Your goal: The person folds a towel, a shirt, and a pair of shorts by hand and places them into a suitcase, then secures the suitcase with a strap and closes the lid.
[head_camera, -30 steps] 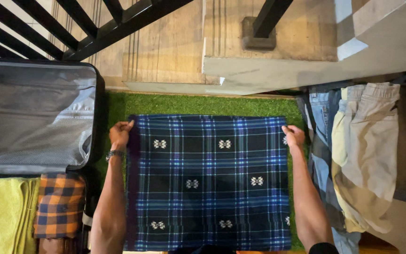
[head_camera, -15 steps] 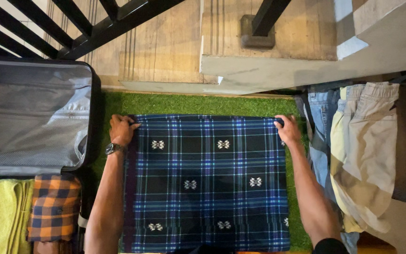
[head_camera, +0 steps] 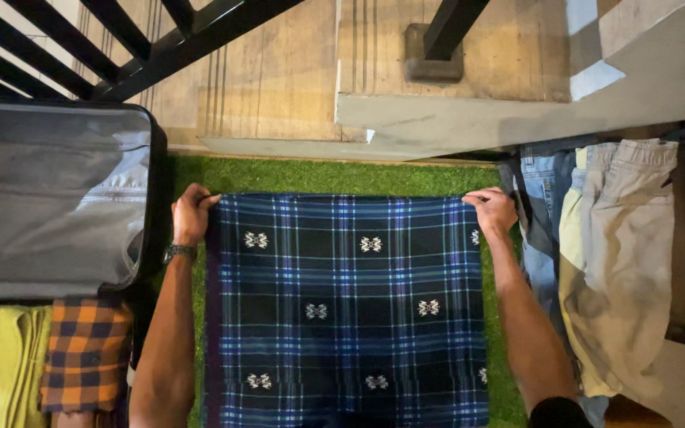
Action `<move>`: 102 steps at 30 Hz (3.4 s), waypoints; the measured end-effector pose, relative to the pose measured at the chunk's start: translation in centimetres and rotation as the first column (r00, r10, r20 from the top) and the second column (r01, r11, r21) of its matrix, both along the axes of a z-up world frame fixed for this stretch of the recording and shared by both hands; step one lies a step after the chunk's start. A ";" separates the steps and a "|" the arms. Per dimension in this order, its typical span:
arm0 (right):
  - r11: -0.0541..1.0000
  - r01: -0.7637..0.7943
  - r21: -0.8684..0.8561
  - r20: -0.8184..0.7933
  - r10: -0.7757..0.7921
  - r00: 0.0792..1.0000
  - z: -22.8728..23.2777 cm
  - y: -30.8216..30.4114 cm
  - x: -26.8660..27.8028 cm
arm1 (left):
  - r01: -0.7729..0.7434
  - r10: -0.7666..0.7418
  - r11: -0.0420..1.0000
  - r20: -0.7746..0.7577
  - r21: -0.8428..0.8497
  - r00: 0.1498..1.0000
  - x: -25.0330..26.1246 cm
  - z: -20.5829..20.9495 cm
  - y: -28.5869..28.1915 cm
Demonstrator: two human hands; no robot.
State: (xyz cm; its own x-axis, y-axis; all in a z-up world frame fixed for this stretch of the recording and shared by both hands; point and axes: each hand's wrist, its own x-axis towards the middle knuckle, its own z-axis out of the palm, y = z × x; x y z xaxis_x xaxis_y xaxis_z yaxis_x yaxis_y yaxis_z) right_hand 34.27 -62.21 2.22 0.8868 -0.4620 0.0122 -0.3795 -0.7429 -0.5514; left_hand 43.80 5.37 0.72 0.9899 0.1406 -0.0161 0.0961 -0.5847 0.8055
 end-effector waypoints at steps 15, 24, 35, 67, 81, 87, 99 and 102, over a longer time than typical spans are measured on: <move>0.984 0.003 0.180 -0.131 0.021 0.991 -5.4 -3.2 1.9 | 0.077 -0.063 0.903 -0.048 0.422 0.997 1.8 -5.3 0.1; 0.979 0.018 0.204 -0.534 0.096 0.840 -3.6 -4.1 1.4 | -0.075 0.053 0.989 -0.171 -0.128 0.984 1.4 -5.8 2.1; 0.823 0.161 0.545 -0.328 0.032 0.944 -2.6 -2.8 -0.9 | -0.203 0.138 0.957 -0.287 -0.209 0.948 -1.5 -5.3 2.0; 0.967 0.248 -0.063 -0.087 -0.253 0.964 -5.9 -0.1 7.1 | -0.204 0.204 0.979 0.056 -0.004 0.977 7.5 -6.8 -1.4; 0.954 0.227 0.194 -0.028 -0.226 0.974 -1.6 4.0 -15.4 | -0.112 0.160 0.968 -0.208 0.225 0.965 -15.7 -1.5 2.2; 0.752 0.383 0.536 -0.247 -0.295 0.923 -0.4 5.7 -27.7 | -0.194 0.227 0.973 -0.391 0.124 0.892 -29.5 1.0 3.8; 0.713 0.455 0.533 -0.423 -0.240 0.874 4.9 8.0 -44.5 | -0.280 0.262 0.959 -0.540 0.051 0.800 -47.0 3.7 6.1; 0.590 0.475 0.653 -0.417 -0.244 0.876 4.4 7.8 -46.5 | -0.163 0.170 0.985 -0.479 0.056 0.861 -48.6 4.0 6.4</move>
State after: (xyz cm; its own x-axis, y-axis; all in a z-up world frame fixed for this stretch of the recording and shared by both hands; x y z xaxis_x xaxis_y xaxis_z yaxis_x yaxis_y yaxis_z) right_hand -12.22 -54.42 6.66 0.5580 -0.4983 -0.6635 -0.7330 0.0788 -0.6757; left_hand -4.80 11.82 4.68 0.8218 0.3064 -0.4804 0.5661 -0.5355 0.6267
